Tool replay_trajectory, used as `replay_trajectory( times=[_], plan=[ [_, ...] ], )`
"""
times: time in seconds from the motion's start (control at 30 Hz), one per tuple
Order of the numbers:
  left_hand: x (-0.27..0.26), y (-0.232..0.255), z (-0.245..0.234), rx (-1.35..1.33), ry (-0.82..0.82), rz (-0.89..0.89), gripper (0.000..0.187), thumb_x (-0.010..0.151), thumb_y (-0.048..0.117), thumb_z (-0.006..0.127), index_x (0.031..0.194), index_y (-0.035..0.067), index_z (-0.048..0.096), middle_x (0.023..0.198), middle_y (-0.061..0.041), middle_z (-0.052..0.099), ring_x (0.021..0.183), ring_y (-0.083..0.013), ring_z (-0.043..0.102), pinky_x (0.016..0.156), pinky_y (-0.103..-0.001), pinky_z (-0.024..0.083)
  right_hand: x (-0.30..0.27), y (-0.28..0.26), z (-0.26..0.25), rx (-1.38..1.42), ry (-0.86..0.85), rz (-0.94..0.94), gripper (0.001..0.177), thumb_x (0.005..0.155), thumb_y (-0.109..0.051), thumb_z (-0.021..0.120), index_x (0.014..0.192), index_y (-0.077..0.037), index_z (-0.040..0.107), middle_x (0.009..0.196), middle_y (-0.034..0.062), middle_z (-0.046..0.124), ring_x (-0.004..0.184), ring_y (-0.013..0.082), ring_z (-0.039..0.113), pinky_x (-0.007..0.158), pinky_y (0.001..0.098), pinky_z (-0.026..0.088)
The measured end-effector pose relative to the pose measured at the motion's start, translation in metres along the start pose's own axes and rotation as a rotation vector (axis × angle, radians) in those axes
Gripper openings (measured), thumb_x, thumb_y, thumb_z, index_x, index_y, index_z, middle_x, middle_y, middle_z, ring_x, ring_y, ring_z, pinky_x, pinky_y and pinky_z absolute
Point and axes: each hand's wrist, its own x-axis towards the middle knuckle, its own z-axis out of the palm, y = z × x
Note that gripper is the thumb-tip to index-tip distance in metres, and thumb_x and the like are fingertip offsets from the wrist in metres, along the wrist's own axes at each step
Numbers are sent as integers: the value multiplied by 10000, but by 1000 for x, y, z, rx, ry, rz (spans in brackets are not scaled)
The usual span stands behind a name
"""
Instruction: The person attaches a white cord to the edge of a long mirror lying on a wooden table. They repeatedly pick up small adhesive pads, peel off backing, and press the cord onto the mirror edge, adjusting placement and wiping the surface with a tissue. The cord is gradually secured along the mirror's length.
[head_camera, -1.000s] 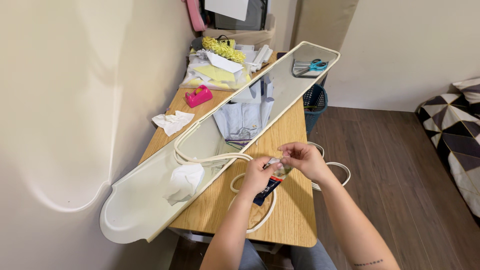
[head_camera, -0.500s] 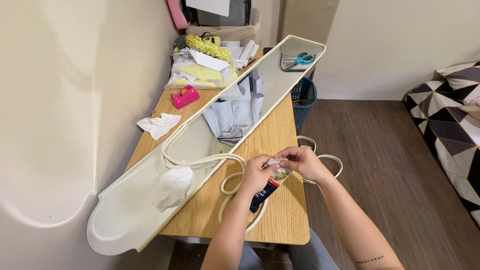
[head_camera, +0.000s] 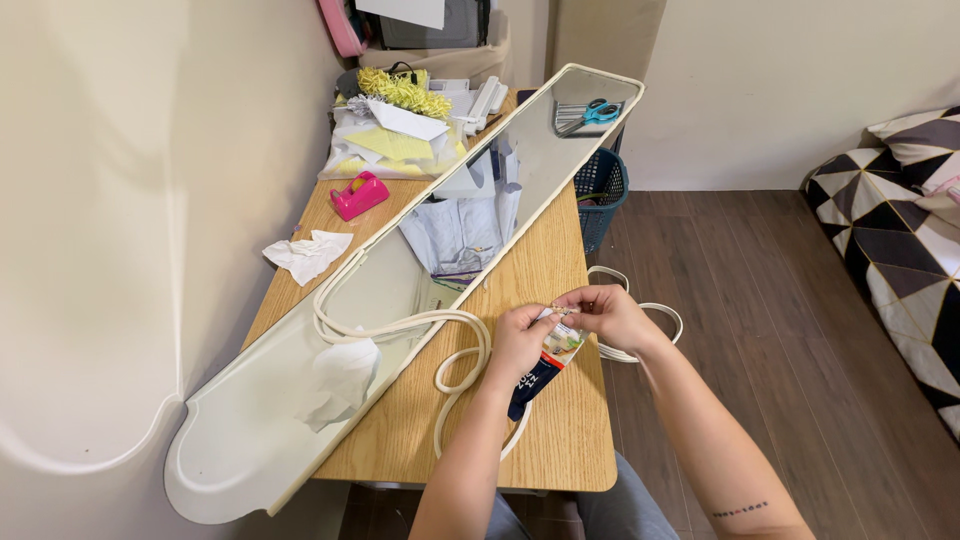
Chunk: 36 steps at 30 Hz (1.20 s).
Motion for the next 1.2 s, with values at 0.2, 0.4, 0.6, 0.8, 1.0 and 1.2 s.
replay_trajectory(
  times=[0.2,0.4,0.6,0.8,1.0,1.2],
  plan=[
    [24,-25,6,-160,-80,-77,232,985,164,640,982,-42,747,837,-30,728,749,-75,626,686,-251,509,4,-3,-11,-51,34,25,294,856,36,738,1150,33,750,977,72,771,877,115,708,801,278,579],
    [54,-61,12,-351,-70,-268,253,987,152,613,1032,-66,731,909,-87,745,780,-134,679,722,-275,542,17,8,-25,-241,102,-2,242,865,30,735,1100,-8,778,925,34,769,838,78,698,758,255,578],
    [90,-120,27,-524,119,-382,252,979,121,622,1105,-84,699,971,-146,745,825,-202,699,756,-326,558,46,23,-33,-285,171,-114,342,814,96,748,1112,-66,703,994,36,664,801,102,582,708,262,517],
    [81,-115,-8,295,350,-26,473,888,161,681,1315,-33,619,1216,-236,663,1117,-364,611,971,-439,479,83,3,-14,-311,222,-368,509,759,133,688,1198,-115,617,1285,8,607,1184,147,570,979,336,493],
    [28,-50,-175,943,715,72,627,788,220,777,1345,0,593,1356,-243,553,1316,-429,468,1123,-544,369,143,-16,58,-233,76,-474,502,815,89,682,1262,-122,599,1318,11,609,1230,167,579,991,358,517],
    [-3,-43,-293,989,910,-182,825,734,262,849,1388,-82,481,1362,-295,502,1241,-482,441,1002,-553,410,204,-26,171,-400,-77,-508,483,804,52,675,1259,-109,653,1254,57,672,1171,199,630,925,349,548]
  ],
)
